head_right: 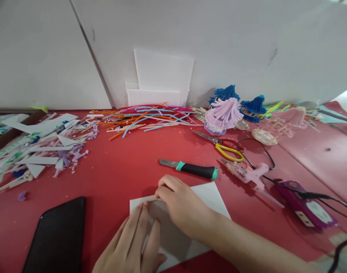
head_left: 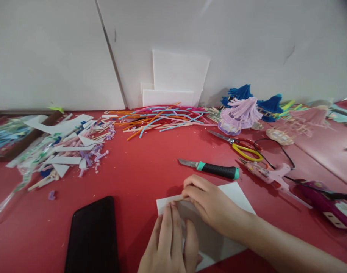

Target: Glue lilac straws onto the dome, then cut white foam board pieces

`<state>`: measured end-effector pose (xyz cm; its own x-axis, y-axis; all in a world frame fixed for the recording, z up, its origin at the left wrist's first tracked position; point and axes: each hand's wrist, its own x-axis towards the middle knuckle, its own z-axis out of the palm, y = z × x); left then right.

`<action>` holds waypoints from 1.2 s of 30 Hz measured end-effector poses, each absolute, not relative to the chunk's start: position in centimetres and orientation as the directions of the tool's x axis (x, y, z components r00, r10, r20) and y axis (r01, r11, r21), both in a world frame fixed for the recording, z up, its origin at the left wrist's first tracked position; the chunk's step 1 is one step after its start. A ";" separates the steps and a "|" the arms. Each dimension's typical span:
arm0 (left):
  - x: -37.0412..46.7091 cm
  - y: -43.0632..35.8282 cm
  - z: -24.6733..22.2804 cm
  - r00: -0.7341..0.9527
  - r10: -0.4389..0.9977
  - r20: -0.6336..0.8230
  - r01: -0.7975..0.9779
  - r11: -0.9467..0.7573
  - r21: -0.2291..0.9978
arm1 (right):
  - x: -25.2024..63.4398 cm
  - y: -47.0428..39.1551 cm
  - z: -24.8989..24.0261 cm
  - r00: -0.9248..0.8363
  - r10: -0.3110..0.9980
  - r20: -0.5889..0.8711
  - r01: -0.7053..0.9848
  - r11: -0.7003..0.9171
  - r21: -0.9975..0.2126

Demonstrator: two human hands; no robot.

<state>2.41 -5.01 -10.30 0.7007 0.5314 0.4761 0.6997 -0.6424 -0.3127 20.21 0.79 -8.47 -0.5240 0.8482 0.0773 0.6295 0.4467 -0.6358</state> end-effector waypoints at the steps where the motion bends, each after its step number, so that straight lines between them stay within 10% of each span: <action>1: 2.5 -5.0 -10.3 0.696 0.533 0.481 0.704 -0.639 -0.310 | 20.2 0.8 -8.5 -0.526 0.846 0.083 0.624 0.450 -0.639; 16: 2.5 -5.1 -10.5 0.736 0.516 0.438 0.668 -0.657 -0.349 | 21.1 1.6 -7.8 -0.527 0.841 0.125 0.593 0.469 -0.655; 21: 2.6 -5.3 -10.1 0.744 0.547 0.384 0.665 -0.661 -0.348 | 24.9 4.4 -7.7 -0.308 0.922 0.234 0.777 0.386 -0.497; 36: 2.9 -5.7 -10.9 0.675 0.609 0.416 0.727 -0.645 -0.235 | 23.7 2.6 -3.7 -0.686 0.709 -0.163 0.689 0.563 -0.456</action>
<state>2.88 -5.66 -10.92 0.6752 0.6093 0.4158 0.7269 -0.6452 -0.2351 23.70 2.62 -3.66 -0.6863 0.7088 -0.1629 0.6894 0.5626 -0.4563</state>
